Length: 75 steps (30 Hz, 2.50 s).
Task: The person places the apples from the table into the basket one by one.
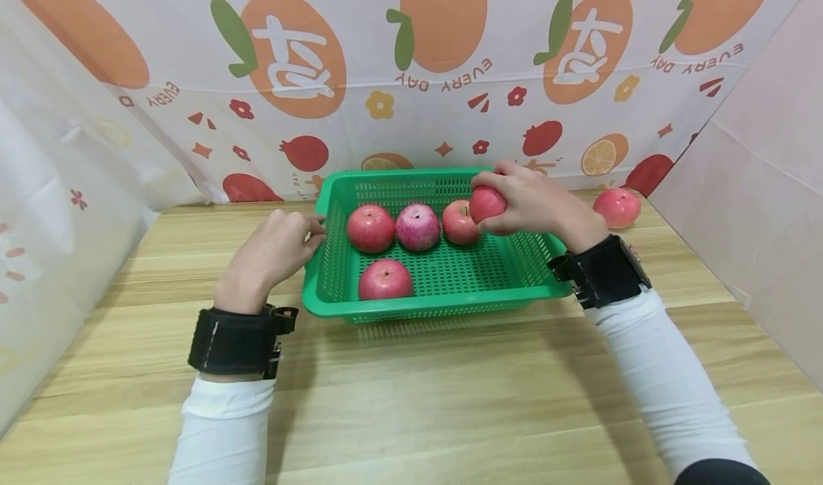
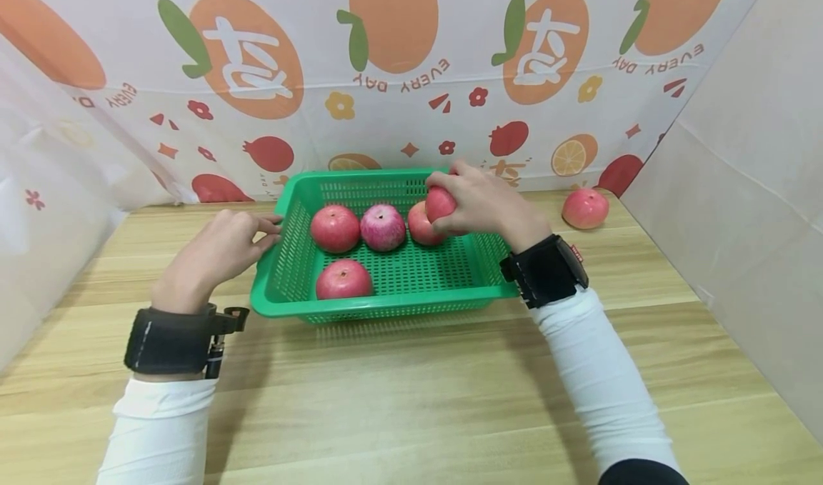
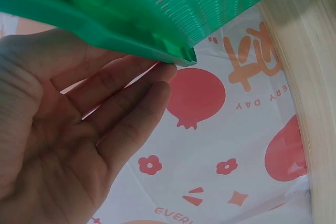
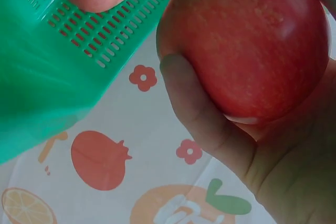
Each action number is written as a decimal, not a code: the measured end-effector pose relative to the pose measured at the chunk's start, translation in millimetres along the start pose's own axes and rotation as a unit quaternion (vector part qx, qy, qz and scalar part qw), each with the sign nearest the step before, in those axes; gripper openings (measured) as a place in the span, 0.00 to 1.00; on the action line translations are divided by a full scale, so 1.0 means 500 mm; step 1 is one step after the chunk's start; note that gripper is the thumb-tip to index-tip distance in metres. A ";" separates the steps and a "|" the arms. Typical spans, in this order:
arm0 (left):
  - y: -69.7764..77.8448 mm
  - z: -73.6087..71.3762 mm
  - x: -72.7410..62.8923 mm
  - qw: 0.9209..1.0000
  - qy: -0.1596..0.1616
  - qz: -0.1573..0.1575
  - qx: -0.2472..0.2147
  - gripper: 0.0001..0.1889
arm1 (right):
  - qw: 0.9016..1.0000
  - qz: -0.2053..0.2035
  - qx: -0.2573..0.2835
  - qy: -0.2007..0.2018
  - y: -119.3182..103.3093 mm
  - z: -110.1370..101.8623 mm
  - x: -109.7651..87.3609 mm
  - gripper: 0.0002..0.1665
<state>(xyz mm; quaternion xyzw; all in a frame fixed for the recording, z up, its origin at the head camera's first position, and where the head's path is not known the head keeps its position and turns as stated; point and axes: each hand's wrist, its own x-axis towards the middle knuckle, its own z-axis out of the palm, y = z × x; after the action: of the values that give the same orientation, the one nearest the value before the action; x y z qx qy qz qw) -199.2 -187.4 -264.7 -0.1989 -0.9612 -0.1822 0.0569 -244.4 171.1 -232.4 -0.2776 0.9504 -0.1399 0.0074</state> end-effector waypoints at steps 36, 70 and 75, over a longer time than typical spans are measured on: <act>0.000 0.001 -0.002 1.000 0.004 0.003 0.006 0.10 | 0.997 -0.050 -0.019 -0.057 -0.034 0.040 0.040 0.36; -0.001 0.000 -0.002 1.000 0.002 0.002 0.006 0.10 | 0.989 -0.072 -0.056 -0.114 -0.075 0.066 0.077 0.43; -0.001 0.000 -0.003 1.000 0.001 0.003 0.007 0.10 | 0.987 -0.066 -0.057 -0.137 -0.079 0.072 0.082 0.43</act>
<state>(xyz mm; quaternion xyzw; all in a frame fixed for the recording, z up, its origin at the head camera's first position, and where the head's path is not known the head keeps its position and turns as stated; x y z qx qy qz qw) -198.2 -188.4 -265.1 -0.2012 -0.9618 -0.1760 0.0598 -254.9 108.1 -253.9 -0.3568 0.9262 -0.0464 0.1129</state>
